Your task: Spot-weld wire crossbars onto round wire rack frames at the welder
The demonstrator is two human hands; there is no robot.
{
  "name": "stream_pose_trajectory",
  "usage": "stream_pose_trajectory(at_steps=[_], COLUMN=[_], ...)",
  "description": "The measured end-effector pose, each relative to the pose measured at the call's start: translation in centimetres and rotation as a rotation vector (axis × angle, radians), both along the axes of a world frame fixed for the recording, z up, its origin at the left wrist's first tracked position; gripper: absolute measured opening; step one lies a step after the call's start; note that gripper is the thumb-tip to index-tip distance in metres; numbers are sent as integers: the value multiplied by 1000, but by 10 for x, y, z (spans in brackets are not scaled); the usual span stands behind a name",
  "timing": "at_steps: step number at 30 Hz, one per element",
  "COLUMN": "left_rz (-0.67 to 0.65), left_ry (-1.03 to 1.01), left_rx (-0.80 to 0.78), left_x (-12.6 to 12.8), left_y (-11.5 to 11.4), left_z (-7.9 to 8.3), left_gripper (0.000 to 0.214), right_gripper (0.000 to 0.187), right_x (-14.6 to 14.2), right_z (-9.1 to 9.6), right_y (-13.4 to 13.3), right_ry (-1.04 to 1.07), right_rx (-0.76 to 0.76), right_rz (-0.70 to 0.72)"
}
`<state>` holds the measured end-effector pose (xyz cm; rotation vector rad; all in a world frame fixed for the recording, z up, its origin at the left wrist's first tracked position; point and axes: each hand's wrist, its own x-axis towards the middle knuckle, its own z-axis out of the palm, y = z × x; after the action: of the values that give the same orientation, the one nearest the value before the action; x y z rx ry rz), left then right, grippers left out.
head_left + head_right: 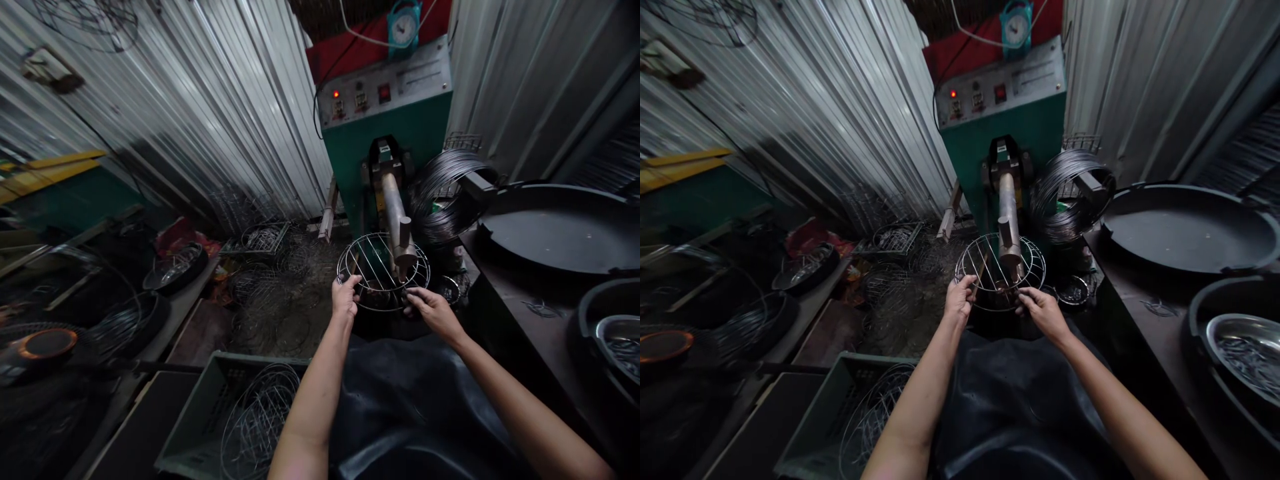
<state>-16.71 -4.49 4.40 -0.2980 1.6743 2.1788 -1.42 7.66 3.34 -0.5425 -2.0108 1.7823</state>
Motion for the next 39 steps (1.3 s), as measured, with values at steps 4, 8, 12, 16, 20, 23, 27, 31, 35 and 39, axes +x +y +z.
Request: stream_pose_trajectory(at_steps=[4, 8, 12, 16, 20, 23, 27, 31, 35, 39], left_rz=[-6, -28, -8, -22, -184, -273, -225, -84, -64, -19], left_ry=[-13, -31, -82, -87, -208, -327, -401, -340, -298, -275], left_rx=[-6, -28, -78, -48, 51, 87, 89, 189, 122, 95], left_x=[-5, -8, -7, -8, -7, 2, 17, 29, 33, 32], left_y=[2, 3, 8, 5, -30, -74, -124, -138, -132, -130], left_z=[-1, -1, -3, -3, -12, -45, -107, -137, -140, -148], left_gripper=[41, 35, 37, 41, 44, 34, 19, 23, 21, 18], right_gripper=[40, 38, 35, 32, 36, 29, 23, 28, 20, 13], right_x=[-4, -5, -8, -6, 39, 107, 213, 294, 310, 293], right_z=[2, 6, 7, 3, -10, -26, -47, -51, -52, -72], right_y=[1, 2, 3, -3, -14, -11, 34, 120, 191, 223], right_ry=[-4, -14, -24, 2, 26, -58, -296, -668, -976, -1104], right_rx=[-3, -9, -3, 6, 172, 314, 362, 428, 501, 419], right_rz=[6, 8, -15, -36, -138, -197, -421, -772, -766, -742])
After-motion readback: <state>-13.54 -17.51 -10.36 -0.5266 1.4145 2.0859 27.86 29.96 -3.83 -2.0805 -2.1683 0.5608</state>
